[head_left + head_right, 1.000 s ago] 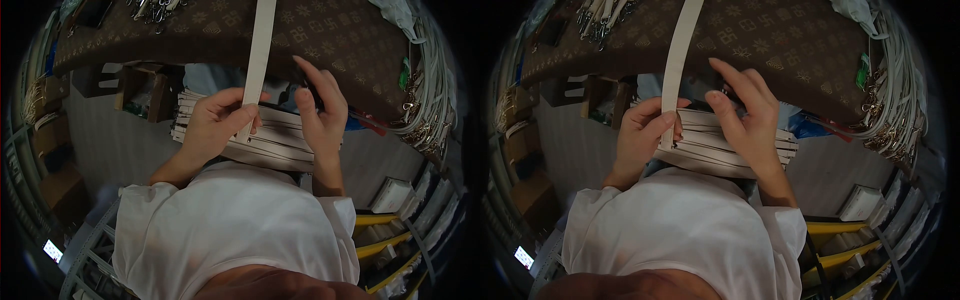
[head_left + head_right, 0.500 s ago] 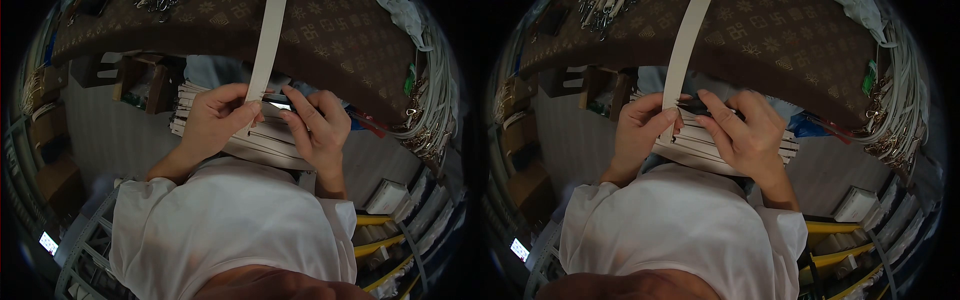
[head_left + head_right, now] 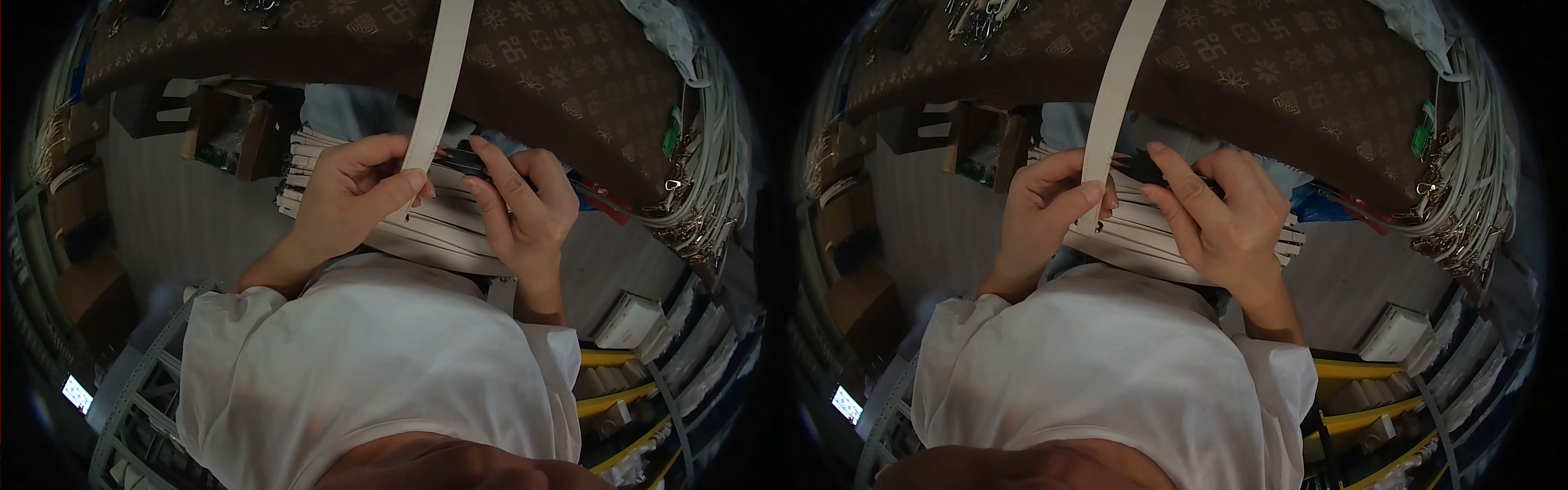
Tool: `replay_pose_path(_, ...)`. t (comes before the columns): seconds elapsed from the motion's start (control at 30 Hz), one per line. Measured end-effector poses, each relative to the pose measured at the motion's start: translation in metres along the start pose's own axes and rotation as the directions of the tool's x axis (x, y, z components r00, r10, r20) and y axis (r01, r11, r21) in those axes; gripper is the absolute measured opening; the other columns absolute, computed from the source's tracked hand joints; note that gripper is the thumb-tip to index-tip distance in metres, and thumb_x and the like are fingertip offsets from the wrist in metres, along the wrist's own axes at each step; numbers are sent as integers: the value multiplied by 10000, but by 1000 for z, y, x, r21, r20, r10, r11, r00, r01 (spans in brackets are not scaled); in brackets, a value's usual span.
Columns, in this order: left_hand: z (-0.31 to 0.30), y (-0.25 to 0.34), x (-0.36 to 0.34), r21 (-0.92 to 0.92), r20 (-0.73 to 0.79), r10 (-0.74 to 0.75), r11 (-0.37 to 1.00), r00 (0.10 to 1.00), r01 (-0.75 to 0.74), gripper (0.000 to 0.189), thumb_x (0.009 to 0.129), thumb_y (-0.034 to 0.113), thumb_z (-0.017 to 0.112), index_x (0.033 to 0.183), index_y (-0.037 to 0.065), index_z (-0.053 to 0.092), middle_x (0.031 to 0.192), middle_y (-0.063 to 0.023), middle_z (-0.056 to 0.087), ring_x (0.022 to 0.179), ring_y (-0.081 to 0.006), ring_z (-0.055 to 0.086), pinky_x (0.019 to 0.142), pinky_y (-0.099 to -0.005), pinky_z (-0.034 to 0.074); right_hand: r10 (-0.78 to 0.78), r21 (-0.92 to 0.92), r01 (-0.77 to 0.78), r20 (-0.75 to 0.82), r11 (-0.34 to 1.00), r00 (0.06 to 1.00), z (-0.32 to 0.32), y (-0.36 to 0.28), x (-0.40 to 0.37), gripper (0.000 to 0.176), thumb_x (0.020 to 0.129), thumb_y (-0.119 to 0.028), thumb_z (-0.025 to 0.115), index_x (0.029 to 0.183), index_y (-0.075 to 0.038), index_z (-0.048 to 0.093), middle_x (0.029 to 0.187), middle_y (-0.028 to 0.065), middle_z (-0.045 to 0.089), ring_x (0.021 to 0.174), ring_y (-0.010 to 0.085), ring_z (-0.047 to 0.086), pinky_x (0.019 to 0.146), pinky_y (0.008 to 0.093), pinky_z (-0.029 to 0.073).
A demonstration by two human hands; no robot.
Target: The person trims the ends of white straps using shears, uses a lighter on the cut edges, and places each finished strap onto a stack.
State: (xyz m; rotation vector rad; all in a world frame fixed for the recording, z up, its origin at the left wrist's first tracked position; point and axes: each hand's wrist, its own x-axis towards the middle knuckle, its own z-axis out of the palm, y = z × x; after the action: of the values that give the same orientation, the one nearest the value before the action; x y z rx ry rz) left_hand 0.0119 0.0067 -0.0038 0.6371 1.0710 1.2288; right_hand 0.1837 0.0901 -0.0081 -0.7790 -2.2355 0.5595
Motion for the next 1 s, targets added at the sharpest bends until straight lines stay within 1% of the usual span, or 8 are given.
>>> replay_pose_path(0.17,0,2,1,18,17,-9,1000,1000,9,248,821,1,497,1062,-43,538,814,-55,575,740,-75,529,651,-193,436,-46,-13,46,29,999,999,-1,-1,-2,338,620,-179,706,944,-103,649,593,20,414,493,145,402,412,259,319)
replay_pose_path(0.23,0,2,1,23,25,-6,1000,1000,5,246,823,-2,492,1061,-41,542,819,-54,572,748,-75,528,656,-195,441,-46,-22,47,68,999,997,-2,-3,-1,320,643,-152,691,942,-46,650,582,32,424,507,139,408,445,250,328)
replay_pose_path(0.33,1,4,1,21,16,-19,1000,1000,18,244,823,-4,492,1059,-41,543,817,-56,574,752,-75,529,659,-196,445,-50,-53,54,80,997,996,-2,-4,-2,321,634,-138,696,941,-56,653,577,28,426,506,138,410,443,250,329)
replay_pose_path(0.57,3,7,0,43,-12,-17,999,1000,18,238,819,-7,496,1048,-44,548,804,-54,579,737,-75,532,656,-195,446,-42,-73,47,71,996,997,-1,-5,-3,340,613,-135,709,941,-67,655,577,26,428,504,140,410,441,254,332)
replay_pose_path(0.73,0,6,1,44,-2,-38,998,999,38,238,815,-9,496,1044,-48,548,785,-54,580,728,-74,532,651,-195,446,-88,-166,92,35,982,996,1,-7,-4,340,602,-143,717,931,-78,659,577,21,426,501,141,410,433,257,330)
replay_pose_path(0.87,1,6,1,46,-13,-31,998,999,32,237,817,-4,499,1045,-49,547,784,-52,577,723,-74,527,652,-193,442,-104,-149,107,30,983,994,3,-4,-5,322,618,-129,712,926,-58,655,588,27,423,502,132,404,433,251,324)
replay_pose_path(0.93,3,7,0,33,-14,-39,999,999,39,242,819,1,502,1052,-48,543,788,-51,576,723,-72,525,652,-192,440,62,-12,-63,-69,998,996,6,0,-5,327,630,-159,708,936,-62,642,609,34,426,493,151,410,411,251,327)
replay_pose_path(1.0,3,8,0,26,-14,-43,999,999,43,251,820,2,504,1064,-47,536,794,-51,577,727,-72,526,653,-193,441,116,16,-115,-66,993,991,3,-1,-2,322,633,-148,707,934,-55,641,612,42,435,498,158,415,417,256,332)
